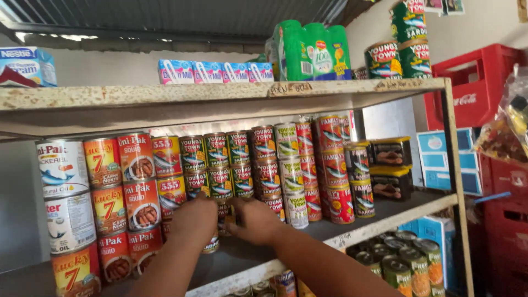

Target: Packing canned goods from a grocery shelf into a paper bag.

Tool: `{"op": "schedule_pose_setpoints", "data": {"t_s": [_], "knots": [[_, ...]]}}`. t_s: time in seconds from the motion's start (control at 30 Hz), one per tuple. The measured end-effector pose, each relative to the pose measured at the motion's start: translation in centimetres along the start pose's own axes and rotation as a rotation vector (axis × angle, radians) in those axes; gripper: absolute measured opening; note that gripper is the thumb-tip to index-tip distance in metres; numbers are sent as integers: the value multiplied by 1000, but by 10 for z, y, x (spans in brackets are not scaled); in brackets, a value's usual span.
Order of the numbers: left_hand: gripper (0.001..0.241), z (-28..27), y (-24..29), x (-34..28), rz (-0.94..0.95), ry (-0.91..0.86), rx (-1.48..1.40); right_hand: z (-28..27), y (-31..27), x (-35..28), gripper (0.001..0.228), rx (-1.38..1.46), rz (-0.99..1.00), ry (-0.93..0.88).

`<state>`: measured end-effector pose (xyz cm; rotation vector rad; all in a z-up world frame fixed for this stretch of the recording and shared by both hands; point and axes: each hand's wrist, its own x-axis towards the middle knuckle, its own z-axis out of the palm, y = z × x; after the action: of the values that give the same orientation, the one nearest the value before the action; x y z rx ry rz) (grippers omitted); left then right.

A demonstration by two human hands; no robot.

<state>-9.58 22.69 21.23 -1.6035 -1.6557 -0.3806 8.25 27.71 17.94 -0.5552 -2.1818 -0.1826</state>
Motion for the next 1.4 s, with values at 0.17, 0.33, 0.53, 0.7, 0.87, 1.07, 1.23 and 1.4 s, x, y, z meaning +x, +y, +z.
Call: {"op": "schedule_pose_setpoints", "data": {"t_s": [0.17, 0.33, 0.53, 0.7, 0.87, 1.07, 1.23, 1.4], "knots": [[19, -1, 4, 11, -57, 51, -275, -4, 8, 4, 79, 237, 207, -71], [14, -4, 18, 26, 89, 99, -495, 4, 24, 6, 117, 334, 217, 55], [13, -30, 31, 69, 116, -7, -713, -11, 11, 3, 98, 132, 382, 23], [43, -47, 41, 98, -113, 164, -471, -26, -4, 0, 99, 46, 477, 66], [64, -32, 53, 119, -148, 387, -420, -28, -4, 2, 93, 25, 496, 118], [77, -31, 61, 135, -88, 397, -404, -25, 2, 4, 86, 35, 437, 85], [48, -39, 61, 137, -128, 520, -335, -26, 1, 4, 89, 28, 409, 104], [47, -51, 64, 121, -173, 640, -286, -26, -1, 2, 88, 28, 394, 151]]}}
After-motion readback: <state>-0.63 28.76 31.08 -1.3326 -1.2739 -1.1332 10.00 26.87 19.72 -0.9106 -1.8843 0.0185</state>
